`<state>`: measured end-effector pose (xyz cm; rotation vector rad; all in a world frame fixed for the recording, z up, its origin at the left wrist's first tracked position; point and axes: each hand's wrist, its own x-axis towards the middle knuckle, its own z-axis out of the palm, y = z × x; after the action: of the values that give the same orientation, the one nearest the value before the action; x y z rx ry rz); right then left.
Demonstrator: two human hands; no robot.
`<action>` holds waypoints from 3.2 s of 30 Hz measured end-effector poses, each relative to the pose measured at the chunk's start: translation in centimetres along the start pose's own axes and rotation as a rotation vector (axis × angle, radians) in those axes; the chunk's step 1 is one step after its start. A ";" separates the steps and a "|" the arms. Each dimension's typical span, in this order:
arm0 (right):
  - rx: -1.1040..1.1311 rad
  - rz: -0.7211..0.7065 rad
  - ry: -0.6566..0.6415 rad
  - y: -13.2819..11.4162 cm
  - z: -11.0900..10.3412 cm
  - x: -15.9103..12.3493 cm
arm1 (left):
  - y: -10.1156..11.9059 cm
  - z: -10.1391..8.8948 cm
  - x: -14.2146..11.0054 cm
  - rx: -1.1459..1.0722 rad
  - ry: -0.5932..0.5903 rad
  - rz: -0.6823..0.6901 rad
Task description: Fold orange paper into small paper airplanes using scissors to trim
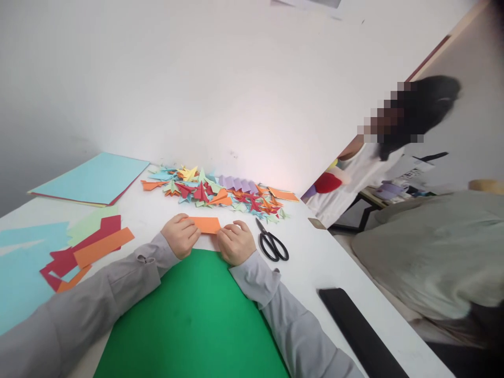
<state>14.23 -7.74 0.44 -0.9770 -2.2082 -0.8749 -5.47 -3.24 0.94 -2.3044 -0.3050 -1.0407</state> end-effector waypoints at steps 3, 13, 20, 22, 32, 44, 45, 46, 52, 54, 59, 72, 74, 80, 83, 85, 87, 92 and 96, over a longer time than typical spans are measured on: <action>-0.021 0.033 0.014 0.8 0.2 -0.6 | -0.5 -0.1 -0.3 0.022 0.007 -0.016; -0.044 0.234 0.121 2.0 -0.6 -1.3 | -1.4 -0.4 -0.9 0.077 0.001 -0.058; 0.063 0.070 0.070 -0.8 0.3 0.3 | 0.2 -0.3 0.2 0.018 -0.010 -0.019; 0.057 0.027 0.082 -1.2 0.7 0.5 | 0.8 -0.2 0.5 0.041 -0.037 -0.021; 0.038 -0.012 -0.026 -1.8 0.0 0.6 | 1.8 0.4 0.4 0.089 -0.198 0.032; -0.041 0.088 -0.005 0.9 0.1 -0.7 | -0.9 -0.2 -0.6 0.143 -0.143 -0.028; -0.045 0.093 -0.006 1.0 0.2 -0.8 | -1.1 -0.1 -0.8 0.144 -0.138 -0.034; -0.048 0.094 -0.006 1.0 0.2 -0.8 | -1.3 -0.1 -1.0 0.143 -0.130 -0.036; -0.064 0.104 0.021 0.8 0.3 -0.5 | -1.9 -0.9 -0.6 0.147 -0.077 -0.001; -0.062 0.109 0.041 0.7 0.4 -0.4 | -2.0 -1.1 -0.5 0.151 -0.074 -0.015; -0.041 0.134 0.030 1.3 0.7 -1.0 | -2.8 -1.1 -1.2 0.164 -0.078 -0.038; -0.004 0.069 0.005 -1.4 0.7 0.7 | 0.8 -0.7 0.8 0.080 -0.025 -0.011; 0.011 0.065 0.012 -2.1 0.6 1.0 | 1.2 -0.3 0.9 0.077 -0.017 -0.002; 0.014 0.086 0.000 -2.8 0.5 1.2 | 1.3 0.1 0.4 0.041 0.008 -0.006; 0.001 0.062 -0.024 -2.8 0.4 1.2 | 1.4 0.1 0.5 0.017 0.017 -0.026; 0.002 0.052 -0.030 -2.8 0.3 1.3 | 1.4 0.0 0.6 0.018 0.004 -0.020; 0.003 0.050 -0.033 -2.7 0.2 1.3 | 1.3 -0.2 0.7 0.024 -0.014 -0.009; -0.030 0.075 -0.014 -2.0 -0.1 1.2 | 0.5 -0.3 0.4 0.061 -0.012 -0.007; -0.072 0.100 0.022 -0.6 -0.1 0.4 | -0.4 -0.4 -0.2 0.091 -0.007 0.000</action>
<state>13.55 -7.98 0.56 -1.0968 -2.1033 -0.9205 -5.97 -3.17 1.15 -2.2269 -0.3486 -0.9986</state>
